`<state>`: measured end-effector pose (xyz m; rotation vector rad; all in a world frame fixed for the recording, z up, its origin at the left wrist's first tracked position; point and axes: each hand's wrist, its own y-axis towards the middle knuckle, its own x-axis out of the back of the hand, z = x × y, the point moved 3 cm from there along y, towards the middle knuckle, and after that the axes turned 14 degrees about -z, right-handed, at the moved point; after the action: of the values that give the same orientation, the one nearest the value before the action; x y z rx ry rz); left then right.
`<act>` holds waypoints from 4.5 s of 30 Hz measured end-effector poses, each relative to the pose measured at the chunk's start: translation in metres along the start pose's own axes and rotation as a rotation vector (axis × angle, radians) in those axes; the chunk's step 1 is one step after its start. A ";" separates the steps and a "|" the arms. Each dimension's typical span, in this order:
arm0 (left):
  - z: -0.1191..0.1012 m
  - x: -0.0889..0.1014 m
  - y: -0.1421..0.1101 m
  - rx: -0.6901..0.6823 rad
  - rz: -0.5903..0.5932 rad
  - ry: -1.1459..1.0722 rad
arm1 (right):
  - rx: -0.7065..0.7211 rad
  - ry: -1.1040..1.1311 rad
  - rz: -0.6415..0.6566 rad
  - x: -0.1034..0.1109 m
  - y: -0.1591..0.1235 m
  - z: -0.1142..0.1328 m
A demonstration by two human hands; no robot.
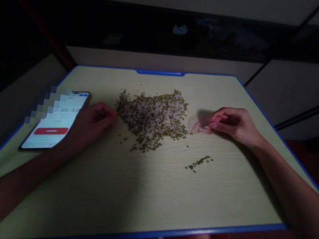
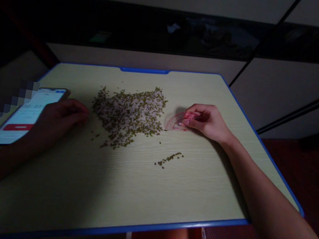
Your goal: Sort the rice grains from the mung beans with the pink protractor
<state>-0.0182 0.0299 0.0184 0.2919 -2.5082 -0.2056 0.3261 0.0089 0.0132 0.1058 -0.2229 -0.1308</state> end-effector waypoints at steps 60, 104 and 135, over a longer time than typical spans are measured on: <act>-0.001 -0.001 -0.001 -0.025 -0.005 -0.004 | 0.010 -0.011 0.075 -0.010 -0.008 0.003; -0.001 -0.002 -0.001 -0.008 0.011 -0.008 | 0.037 -0.021 0.078 -0.012 -0.006 0.004; -0.002 -0.002 -0.001 0.007 0.002 0.002 | 0.095 -0.056 0.136 -0.015 -0.010 0.005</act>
<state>-0.0152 0.0293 0.0187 0.2926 -2.5073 -0.1958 0.3093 0.0010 0.0134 0.1812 -0.2914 0.0124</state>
